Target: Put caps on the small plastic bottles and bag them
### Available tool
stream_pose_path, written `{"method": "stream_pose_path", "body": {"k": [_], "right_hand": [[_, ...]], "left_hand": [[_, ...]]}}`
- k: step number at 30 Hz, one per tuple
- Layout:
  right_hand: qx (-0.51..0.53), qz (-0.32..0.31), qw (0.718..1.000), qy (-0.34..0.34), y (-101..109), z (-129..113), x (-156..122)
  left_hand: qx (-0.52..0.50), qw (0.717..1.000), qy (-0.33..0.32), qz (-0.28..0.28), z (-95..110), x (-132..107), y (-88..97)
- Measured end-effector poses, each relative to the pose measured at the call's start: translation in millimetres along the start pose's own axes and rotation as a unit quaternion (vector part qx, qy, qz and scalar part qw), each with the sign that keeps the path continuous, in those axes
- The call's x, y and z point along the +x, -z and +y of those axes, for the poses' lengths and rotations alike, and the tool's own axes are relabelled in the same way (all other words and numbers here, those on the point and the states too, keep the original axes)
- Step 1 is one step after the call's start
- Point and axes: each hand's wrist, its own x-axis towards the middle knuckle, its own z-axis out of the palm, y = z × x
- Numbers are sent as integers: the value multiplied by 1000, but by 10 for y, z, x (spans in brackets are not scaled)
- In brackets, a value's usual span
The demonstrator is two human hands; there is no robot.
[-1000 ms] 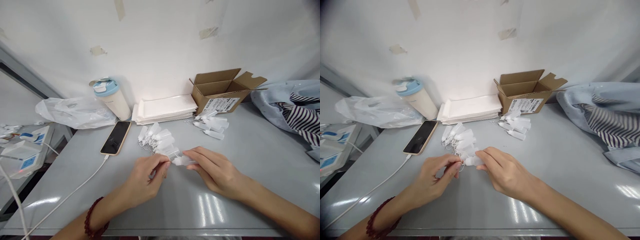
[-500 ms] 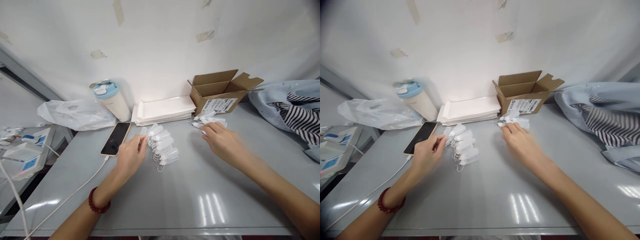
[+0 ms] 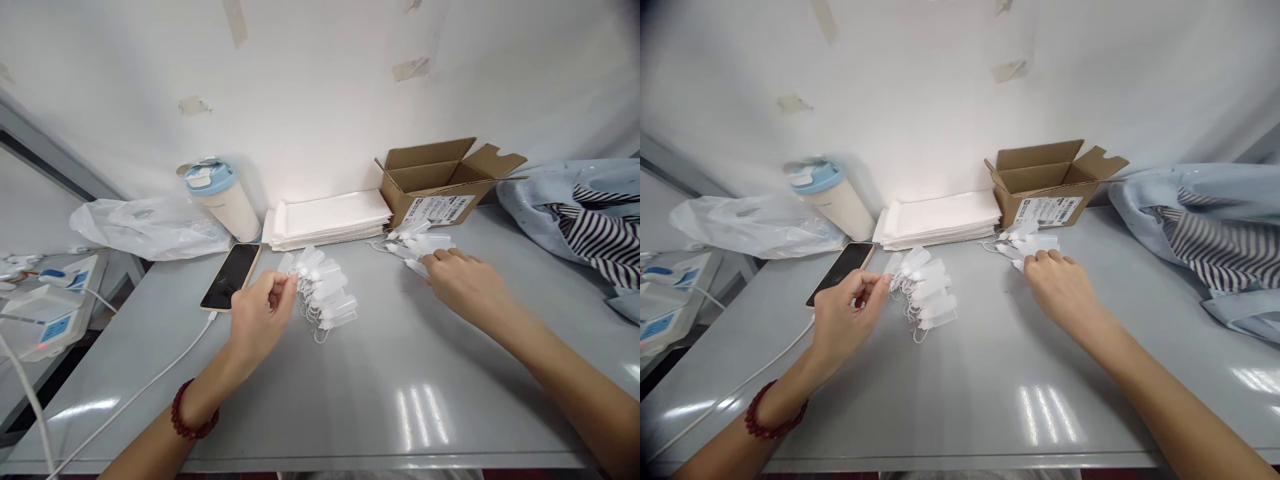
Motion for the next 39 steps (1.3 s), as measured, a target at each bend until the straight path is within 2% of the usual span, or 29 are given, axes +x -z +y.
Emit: {"method": "stream_pose_path", "body": {"k": [3, 7, 10, 13, 15, 17, 20, 24, 28, 31, 35, 39], "right_hand": [[-10, -49, 999, -16, 38, -56, 24], [27, -34, 999, -3, 64, -132, 3], [138, 63, 988, 33, 59, -168, -53], [240, 185, 951, 60, 78, -204, -115], [282, 232, 928, 70, 119, -233, -146], [311, 253, 913, 72, 174, -259, -169], [356, 258, 895, 70, 250, -285, -198], [432, 221, 870, 87, 312, -310, -248], [466, 188, 855, 129, 337, -352, -295], [470, 178, 849, 163, 339, -377, -322], [464, 177, 847, 188, 336, -392, -337], [456, 181, 850, 194, 340, -404, -326]], "left_hand": [[3, 1000, -8, 2, 3, -15, -1], [-2, 1000, -25, -12, 6, -55, -29], [-7, 998, -52, -27, 11, -91, -57], [-17, 996, -70, -52, 20, -122, -73], [-26, 995, -70, -63, 27, -136, -77], [-32, 995, -63, -74, 35, -145, -76], [-49, 993, -41, -96, 51, -147, -60], [-129, 979, 14, -158, 90, -128, -17], [-249, 927, 106, -259, 130, -98, 34], [-314, 888, 145, -304, 146, -75, 66], [-357, 860, 166, -324, 154, -54, 96], [-370, 859, 164, -314, 174, -55, 113]]}}
